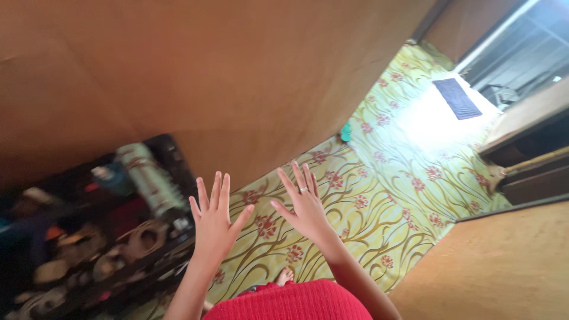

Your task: The person picks up a white cable from the floor, walks to a table, and places it down. They then pick up a gold-colored bracelet, walk to a small black stand, and place it there. The person repeats this process with another white cable and a white charger adapter, moving them from the table to the stand.

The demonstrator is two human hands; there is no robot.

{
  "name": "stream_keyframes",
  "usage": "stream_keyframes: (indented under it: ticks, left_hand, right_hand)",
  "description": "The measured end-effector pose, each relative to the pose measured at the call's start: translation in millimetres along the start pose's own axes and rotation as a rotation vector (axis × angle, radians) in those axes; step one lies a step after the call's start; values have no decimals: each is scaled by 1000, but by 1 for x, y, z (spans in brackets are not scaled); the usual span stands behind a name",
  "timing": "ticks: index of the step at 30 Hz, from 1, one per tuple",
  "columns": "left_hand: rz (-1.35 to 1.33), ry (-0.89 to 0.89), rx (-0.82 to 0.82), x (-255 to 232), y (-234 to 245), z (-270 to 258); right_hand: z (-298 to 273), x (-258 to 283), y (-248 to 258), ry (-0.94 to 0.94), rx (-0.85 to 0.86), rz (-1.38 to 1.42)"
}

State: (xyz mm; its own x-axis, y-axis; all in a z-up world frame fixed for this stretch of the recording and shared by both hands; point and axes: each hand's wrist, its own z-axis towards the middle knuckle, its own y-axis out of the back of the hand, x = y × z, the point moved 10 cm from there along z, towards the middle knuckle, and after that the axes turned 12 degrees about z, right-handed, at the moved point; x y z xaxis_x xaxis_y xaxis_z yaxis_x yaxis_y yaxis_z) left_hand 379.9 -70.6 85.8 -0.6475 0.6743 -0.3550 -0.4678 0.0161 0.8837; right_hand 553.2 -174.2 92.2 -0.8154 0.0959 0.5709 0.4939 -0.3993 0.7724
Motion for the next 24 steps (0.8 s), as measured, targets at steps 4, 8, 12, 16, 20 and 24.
stream_keyframes:
  ticks: [4,8,12,16,20,24]
  left_hand:
    - [5,-41,34,-45,-34,22]
    - [-67,-135,67,-98,-75,38]
    - [-93,-252,130,-160,-111,45]
    - [-114,-370,206,-211,-143,50]
    - [-111,-483,271,-252,-172,63]
    - [-151,-557,343,-286,-200,79]
  right_hand:
    - [-25,-57,46,-92,-100,-78]
    - [-48,-104,84,-176,-157,-102]
    - [-78,-141,125,-258,-237,-149]
    - [-110,-169,158,-314,-305,-156]
    - [-137,-197,177,-443,-344,-160]
    - [-155,-217,191,-551,-370,-186]
